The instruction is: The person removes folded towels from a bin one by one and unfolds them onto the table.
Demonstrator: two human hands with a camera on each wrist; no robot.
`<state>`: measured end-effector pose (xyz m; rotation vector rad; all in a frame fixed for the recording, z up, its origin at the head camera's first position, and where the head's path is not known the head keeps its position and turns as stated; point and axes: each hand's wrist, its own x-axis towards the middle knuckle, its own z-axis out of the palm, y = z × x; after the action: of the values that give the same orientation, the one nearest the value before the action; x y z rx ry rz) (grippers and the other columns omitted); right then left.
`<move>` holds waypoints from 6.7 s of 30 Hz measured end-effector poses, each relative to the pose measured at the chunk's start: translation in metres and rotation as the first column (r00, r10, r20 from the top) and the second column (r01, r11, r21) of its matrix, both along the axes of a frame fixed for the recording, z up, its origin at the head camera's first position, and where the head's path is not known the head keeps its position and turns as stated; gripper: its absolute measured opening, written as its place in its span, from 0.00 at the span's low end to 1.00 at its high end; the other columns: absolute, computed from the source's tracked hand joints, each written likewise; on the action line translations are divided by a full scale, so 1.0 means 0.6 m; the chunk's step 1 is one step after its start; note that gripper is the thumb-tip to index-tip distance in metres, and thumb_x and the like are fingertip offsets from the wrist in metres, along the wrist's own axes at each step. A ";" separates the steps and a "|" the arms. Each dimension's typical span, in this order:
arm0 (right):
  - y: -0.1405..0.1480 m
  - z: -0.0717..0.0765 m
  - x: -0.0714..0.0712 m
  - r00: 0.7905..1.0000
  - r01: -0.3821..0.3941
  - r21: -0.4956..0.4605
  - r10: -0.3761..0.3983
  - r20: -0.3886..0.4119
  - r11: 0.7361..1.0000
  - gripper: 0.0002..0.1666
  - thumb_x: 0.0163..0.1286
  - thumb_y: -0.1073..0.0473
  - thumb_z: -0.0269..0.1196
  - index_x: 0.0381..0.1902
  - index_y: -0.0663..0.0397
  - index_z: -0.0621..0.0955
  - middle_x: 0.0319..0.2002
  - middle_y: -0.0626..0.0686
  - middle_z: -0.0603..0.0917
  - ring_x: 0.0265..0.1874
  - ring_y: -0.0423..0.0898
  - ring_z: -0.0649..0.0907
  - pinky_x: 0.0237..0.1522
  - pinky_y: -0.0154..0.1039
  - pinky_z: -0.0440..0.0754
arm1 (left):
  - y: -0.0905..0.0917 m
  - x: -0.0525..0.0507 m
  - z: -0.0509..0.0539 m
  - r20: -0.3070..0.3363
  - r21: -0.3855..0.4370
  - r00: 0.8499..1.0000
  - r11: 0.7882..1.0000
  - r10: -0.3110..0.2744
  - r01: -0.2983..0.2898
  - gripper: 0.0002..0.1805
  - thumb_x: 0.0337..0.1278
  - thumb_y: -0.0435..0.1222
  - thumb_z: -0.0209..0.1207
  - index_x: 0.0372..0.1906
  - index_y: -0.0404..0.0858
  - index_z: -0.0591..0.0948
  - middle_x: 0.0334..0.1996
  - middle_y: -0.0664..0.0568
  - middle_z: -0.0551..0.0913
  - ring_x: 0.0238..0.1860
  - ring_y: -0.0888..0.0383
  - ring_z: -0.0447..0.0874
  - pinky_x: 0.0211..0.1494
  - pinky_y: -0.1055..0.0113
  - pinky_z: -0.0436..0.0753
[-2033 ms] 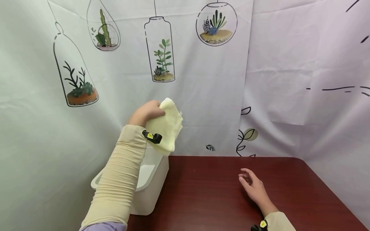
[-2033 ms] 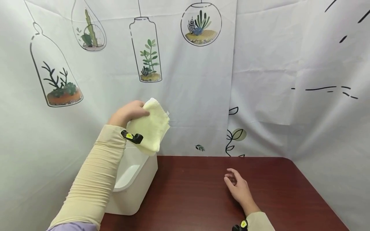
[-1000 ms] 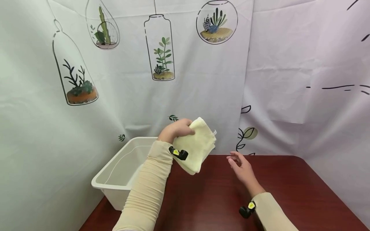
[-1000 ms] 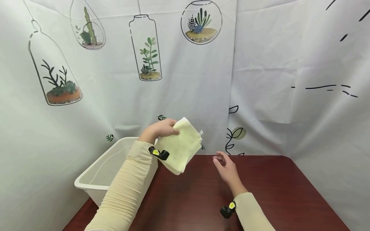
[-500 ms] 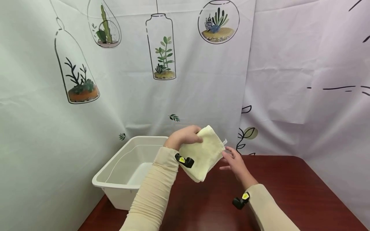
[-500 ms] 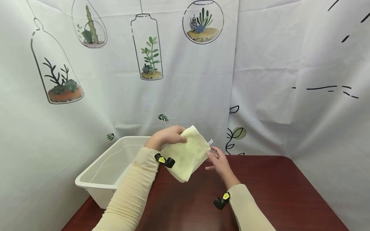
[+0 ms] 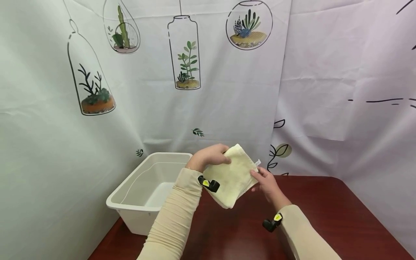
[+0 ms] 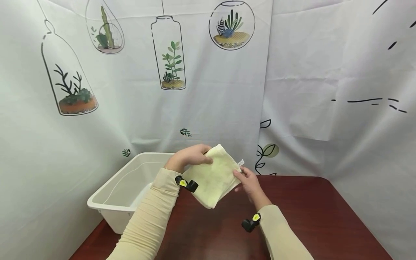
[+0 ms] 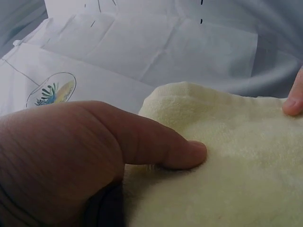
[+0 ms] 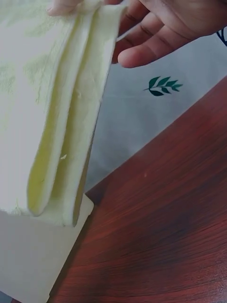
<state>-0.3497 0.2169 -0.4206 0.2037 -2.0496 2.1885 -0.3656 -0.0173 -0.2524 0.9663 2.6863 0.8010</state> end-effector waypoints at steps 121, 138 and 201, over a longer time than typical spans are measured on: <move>0.067 -0.153 -0.038 0.940 0.234 0.378 -0.308 0.147 0.896 0.15 0.77 0.64 0.52 0.55 0.66 0.77 0.41 0.61 0.84 0.32 0.46 0.83 0.30 0.40 0.84 | 0.030 -0.064 -0.410 0.065 0.390 0.788 0.711 0.613 -0.585 0.18 0.67 0.38 0.64 0.53 0.32 0.74 0.34 0.44 0.82 0.31 0.53 0.80 0.38 0.58 0.80; 0.051 -0.134 -0.003 0.958 0.228 0.615 -0.288 -0.002 0.755 0.17 0.73 0.61 0.60 0.56 0.62 0.80 0.48 0.62 0.84 0.43 0.56 0.84 0.42 0.50 0.85 | 0.065 0.015 -0.365 -0.185 -0.004 0.933 0.949 0.309 -0.315 0.23 0.67 0.45 0.61 0.62 0.40 0.80 0.65 0.41 0.74 0.68 0.43 0.70 0.62 0.52 0.77; 0.105 -0.162 0.061 0.979 0.020 0.929 0.182 -0.093 0.370 0.37 0.82 0.44 0.48 0.76 0.65 0.63 0.76 0.68 0.59 0.75 0.71 0.54 0.69 0.73 0.51 | 0.025 0.028 -0.402 -0.062 -0.096 0.960 0.956 0.273 -0.278 0.34 0.77 0.47 0.49 0.78 0.35 0.59 0.80 0.42 0.54 0.80 0.45 0.45 0.79 0.47 0.49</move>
<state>-0.3129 0.2802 -0.5175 0.5899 -2.9241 0.6553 -0.3488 -0.0023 -0.4937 0.6016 2.9129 0.6839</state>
